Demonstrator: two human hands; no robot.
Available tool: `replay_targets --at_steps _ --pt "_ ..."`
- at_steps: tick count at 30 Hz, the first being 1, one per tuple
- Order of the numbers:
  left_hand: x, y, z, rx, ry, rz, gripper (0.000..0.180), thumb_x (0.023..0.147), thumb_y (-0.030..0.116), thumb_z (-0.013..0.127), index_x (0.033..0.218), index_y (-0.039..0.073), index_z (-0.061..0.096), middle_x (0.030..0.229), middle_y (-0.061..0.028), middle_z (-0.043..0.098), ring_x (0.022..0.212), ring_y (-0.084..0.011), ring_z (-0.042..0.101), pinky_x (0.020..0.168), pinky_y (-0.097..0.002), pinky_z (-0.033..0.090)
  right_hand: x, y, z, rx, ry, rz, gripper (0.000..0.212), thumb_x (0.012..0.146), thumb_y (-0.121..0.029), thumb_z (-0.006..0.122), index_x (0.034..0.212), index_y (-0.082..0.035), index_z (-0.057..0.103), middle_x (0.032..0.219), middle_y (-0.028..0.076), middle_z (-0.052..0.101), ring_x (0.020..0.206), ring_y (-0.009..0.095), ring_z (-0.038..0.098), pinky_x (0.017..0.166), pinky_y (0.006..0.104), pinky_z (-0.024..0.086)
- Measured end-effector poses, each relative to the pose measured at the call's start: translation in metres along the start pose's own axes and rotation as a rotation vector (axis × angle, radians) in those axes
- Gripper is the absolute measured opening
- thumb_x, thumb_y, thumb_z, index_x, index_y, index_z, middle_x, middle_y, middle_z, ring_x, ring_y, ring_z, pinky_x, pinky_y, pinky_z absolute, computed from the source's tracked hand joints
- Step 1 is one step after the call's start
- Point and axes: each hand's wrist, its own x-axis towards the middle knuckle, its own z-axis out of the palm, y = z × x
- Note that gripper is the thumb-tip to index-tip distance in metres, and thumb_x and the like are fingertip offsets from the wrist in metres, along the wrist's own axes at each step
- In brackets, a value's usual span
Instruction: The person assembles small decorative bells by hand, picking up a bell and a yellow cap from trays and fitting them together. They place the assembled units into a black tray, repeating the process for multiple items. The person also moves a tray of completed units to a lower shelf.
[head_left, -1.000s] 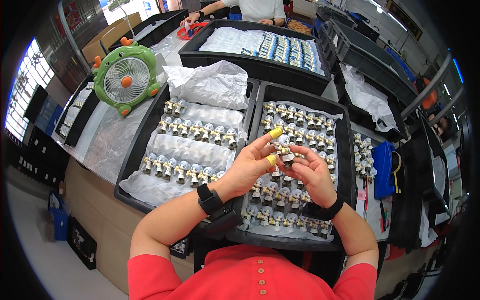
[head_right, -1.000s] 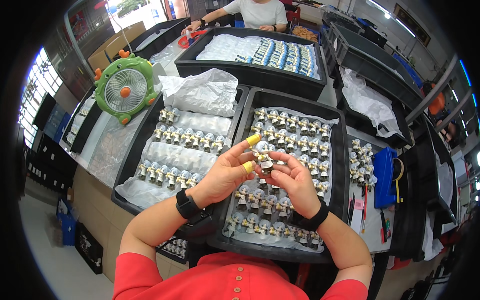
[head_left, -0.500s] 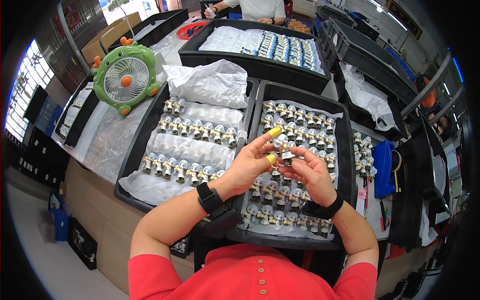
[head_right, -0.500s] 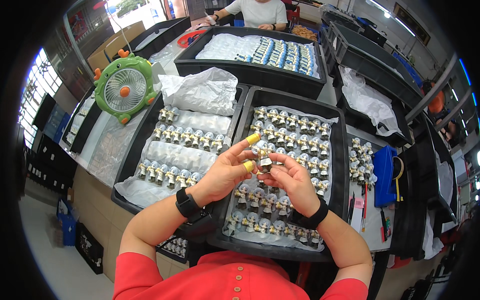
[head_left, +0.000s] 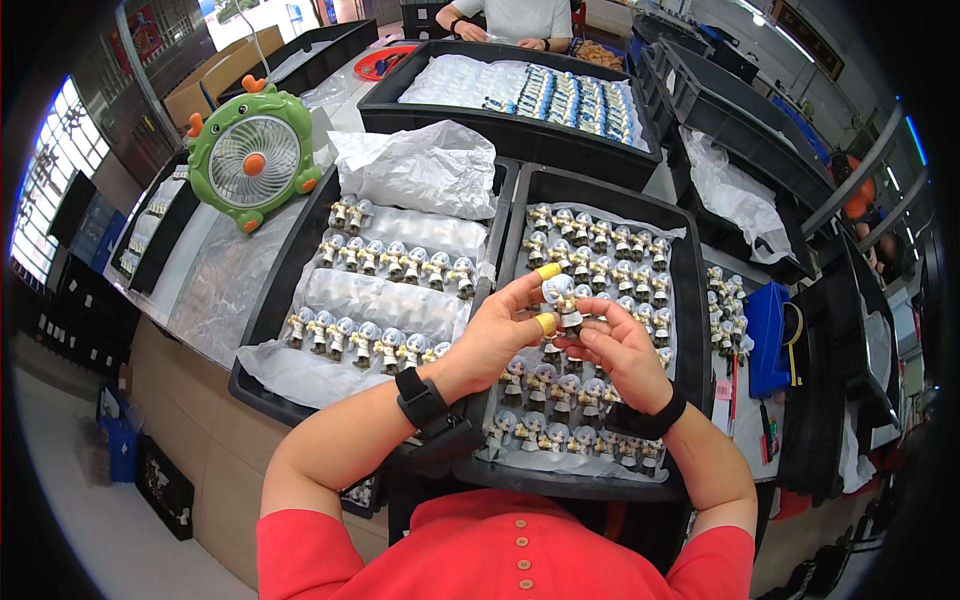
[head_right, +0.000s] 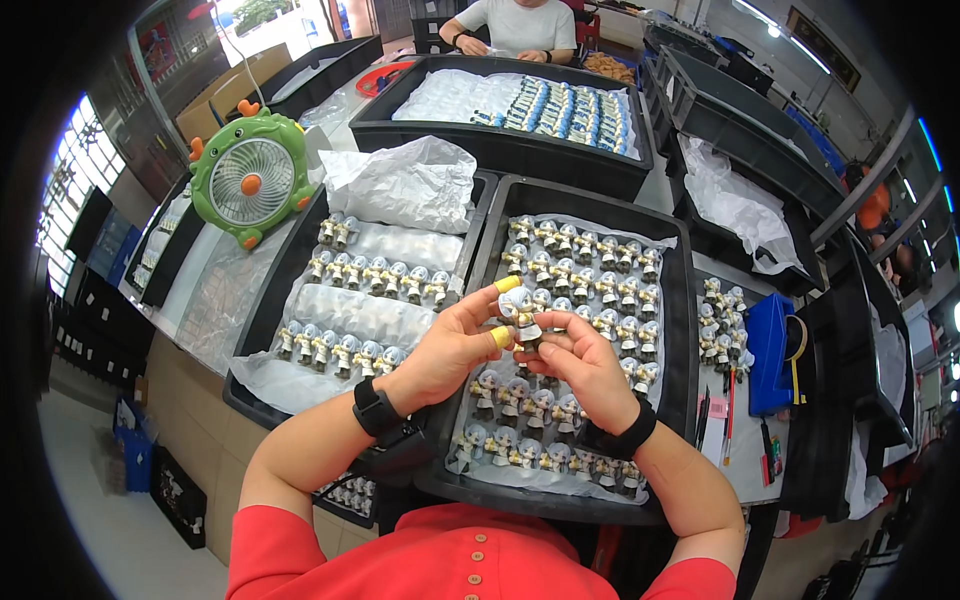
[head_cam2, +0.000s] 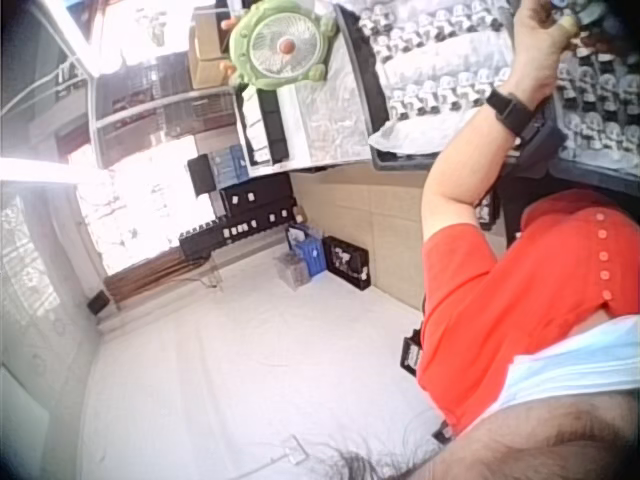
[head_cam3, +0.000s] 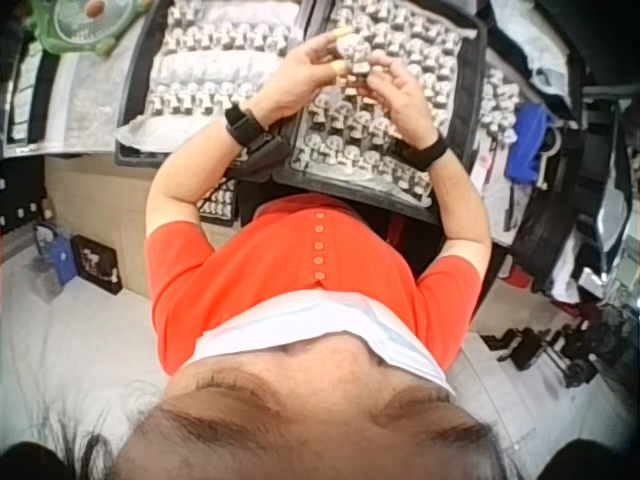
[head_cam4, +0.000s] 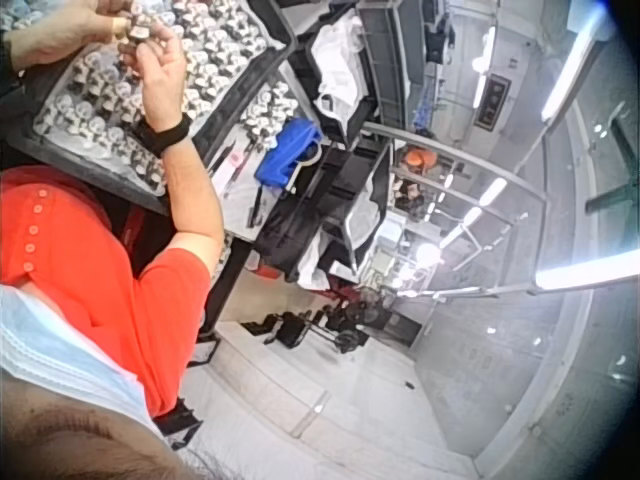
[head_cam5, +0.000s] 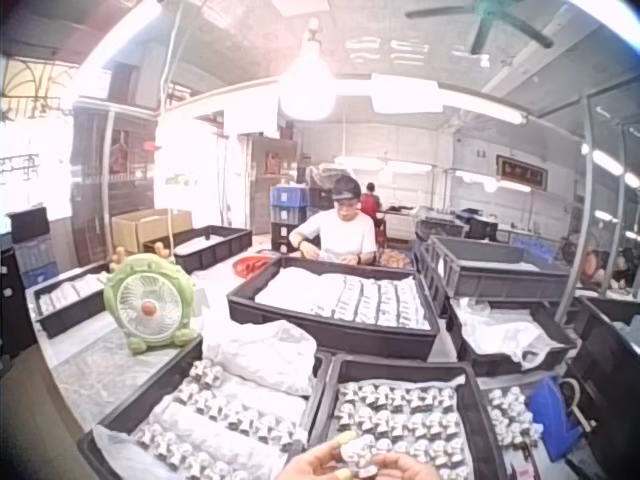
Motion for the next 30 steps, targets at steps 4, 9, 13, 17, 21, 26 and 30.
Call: replay_targets --at_steps 4,9,13,17,21,26,30 --pt "0.0009 -0.0005 -0.0014 0.021 -0.016 0.018 0.055 0.082 0.005 0.060 0.133 0.008 0.039 0.115 -0.0041 0.053 0.094 -0.0092 0.053 0.077 -0.0226 0.045 0.0010 0.0014 -0.0010 -0.003 -0.002 0.013 0.031 0.093 -0.007 0.041 0.122 0.000 0.038 0.111 0.013 0.058 0.099 0.019 0.060 0.087 0.0294 0.047" --pt "0.0001 0.0019 -0.0002 0.009 -0.023 -0.001 0.056 0.082 0.001 0.058 0.135 0.009 0.038 0.116 -0.0056 0.052 0.100 -0.0118 0.054 0.084 -0.0256 0.046 0.0013 0.0019 -0.0016 0.002 -0.009 0.017 0.031 0.093 -0.008 0.040 0.123 0.000 0.036 0.112 0.013 0.058 0.100 0.020 0.060 0.087 0.0300 0.047" --pt "-0.0010 0.0039 0.0006 -0.005 -0.037 0.001 0.056 0.083 -0.001 0.056 0.135 0.010 0.038 0.115 -0.0055 0.051 0.101 -0.0124 0.054 0.086 -0.0261 0.046 0.0019 0.0023 -0.0017 0.026 -0.017 0.034 0.031 0.093 -0.008 0.040 0.123 0.000 0.035 0.112 0.014 0.058 0.101 0.021 0.059 0.088 0.0305 0.047" --pt "-0.0010 0.0027 -0.0005 0.012 -0.036 0.014 0.055 0.084 0.000 0.057 0.135 0.009 0.038 0.115 -0.0051 0.051 0.101 -0.0120 0.054 0.085 -0.0258 0.046 0.0020 0.0022 -0.0007 0.010 -0.018 0.036 0.031 0.093 -0.007 0.040 0.123 -0.001 0.036 0.112 0.014 0.058 0.101 0.021 0.059 0.088 0.0306 0.046" --pt "-0.0016 0.0044 0.0011 0.028 -0.043 0.021 0.055 0.084 0.001 0.058 0.134 0.007 0.038 0.116 -0.0048 0.051 0.101 -0.0119 0.054 0.086 -0.0260 0.046 0.0031 0.0067 -0.0023 -0.044 -0.009 -0.002 0.031 0.091 -0.004 0.045 0.121 0.000 0.038 0.110 0.013 0.059 0.101 0.019 0.059 0.087 0.0285 0.047" --pt "0.0003 0.0027 0.0010 0.027 -0.069 0.042 0.056 0.083 0.001 0.059 0.134 0.005 0.036 0.117 -0.0054 0.052 0.102 -0.0127 0.054 0.087 -0.0271 0.045 0.0021 0.0070 0.0023 -0.118 0.020 -0.086 0.032 0.087 0.000 0.053 0.117 0.000 0.042 0.107 0.012 0.060 0.098 0.016 0.059 0.084 0.0253 0.047" --pt "-0.0004 0.0030 0.0019 0.023 -0.064 0.042 0.058 0.082 0.002 0.060 0.134 0.005 0.035 0.116 -0.0055 0.054 0.103 -0.0132 0.055 0.087 -0.0274 0.045 0.0019 0.0057 0.0034 -0.170 0.052 -0.107 0.032 0.085 -0.001 0.056 0.115 0.000 0.043 0.105 0.012 0.060 0.094 0.014 0.059 0.084 0.0244 0.047"
